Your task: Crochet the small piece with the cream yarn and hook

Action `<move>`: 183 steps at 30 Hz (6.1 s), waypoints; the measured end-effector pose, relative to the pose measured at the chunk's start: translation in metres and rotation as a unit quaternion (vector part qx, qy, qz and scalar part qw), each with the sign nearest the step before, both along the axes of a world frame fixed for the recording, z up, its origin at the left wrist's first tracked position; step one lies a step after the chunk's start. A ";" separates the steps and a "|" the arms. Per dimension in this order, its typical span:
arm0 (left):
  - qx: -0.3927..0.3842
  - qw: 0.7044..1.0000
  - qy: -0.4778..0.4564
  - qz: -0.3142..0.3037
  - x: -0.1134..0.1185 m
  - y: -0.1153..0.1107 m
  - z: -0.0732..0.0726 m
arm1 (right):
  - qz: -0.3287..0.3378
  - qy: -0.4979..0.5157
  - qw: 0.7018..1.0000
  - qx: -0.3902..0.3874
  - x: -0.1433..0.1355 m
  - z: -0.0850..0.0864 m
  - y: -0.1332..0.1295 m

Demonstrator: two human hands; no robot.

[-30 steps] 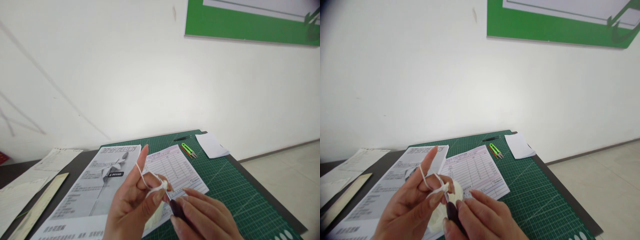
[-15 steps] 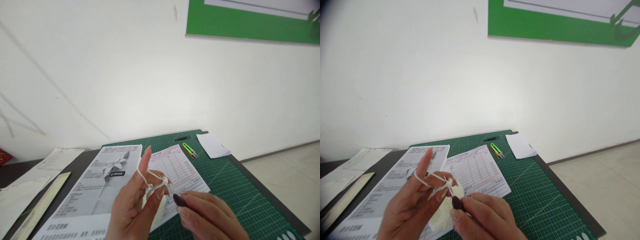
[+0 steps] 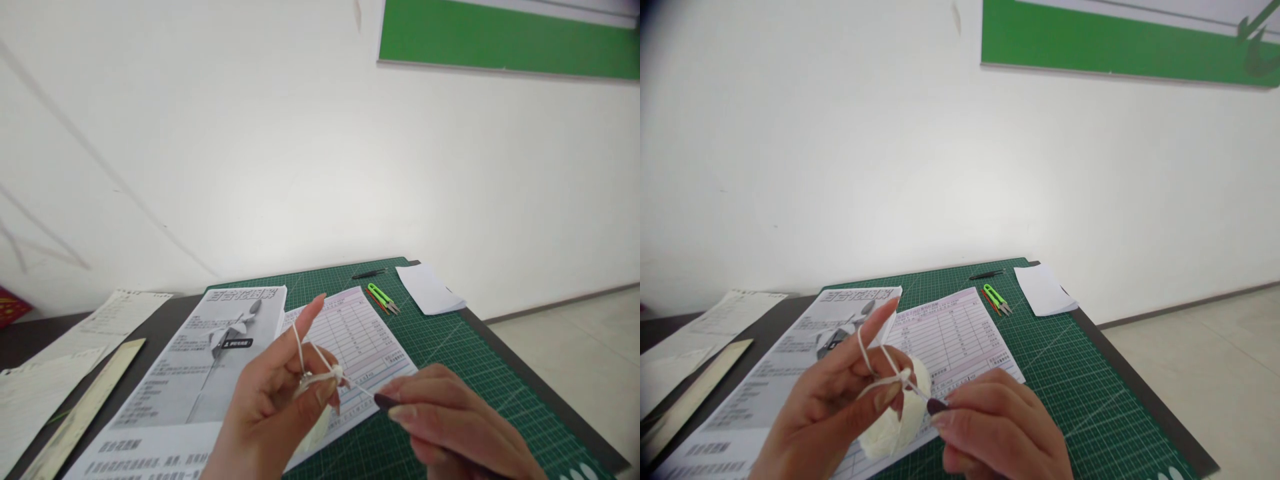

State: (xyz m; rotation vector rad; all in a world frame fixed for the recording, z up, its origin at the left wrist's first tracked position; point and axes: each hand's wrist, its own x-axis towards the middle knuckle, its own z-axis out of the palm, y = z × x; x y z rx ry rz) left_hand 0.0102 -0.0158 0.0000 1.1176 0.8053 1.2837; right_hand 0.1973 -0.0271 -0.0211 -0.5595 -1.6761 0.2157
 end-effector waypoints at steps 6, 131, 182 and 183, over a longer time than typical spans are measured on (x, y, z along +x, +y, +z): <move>-0.058 0.992 -0.057 -0.092 -0.005 0.003 0.000 | 0.099 0.128 0.983 -0.081 -0.005 -0.003 0.009; 0.064 0.994 -0.029 -0.083 0.003 -0.001 -0.011 | 0.316 0.488 0.608 -0.540 -0.015 -0.010 0.029; -0.119 0.959 -0.254 -0.038 0.018 -0.010 -0.002 | 0.115 0.202 0.967 -0.106 -0.026 -0.022 0.006; -0.114 0.961 -0.251 -0.021 0.020 -0.011 -0.002 | 0.117 0.210 0.964 -0.110 -0.027 -0.022 0.006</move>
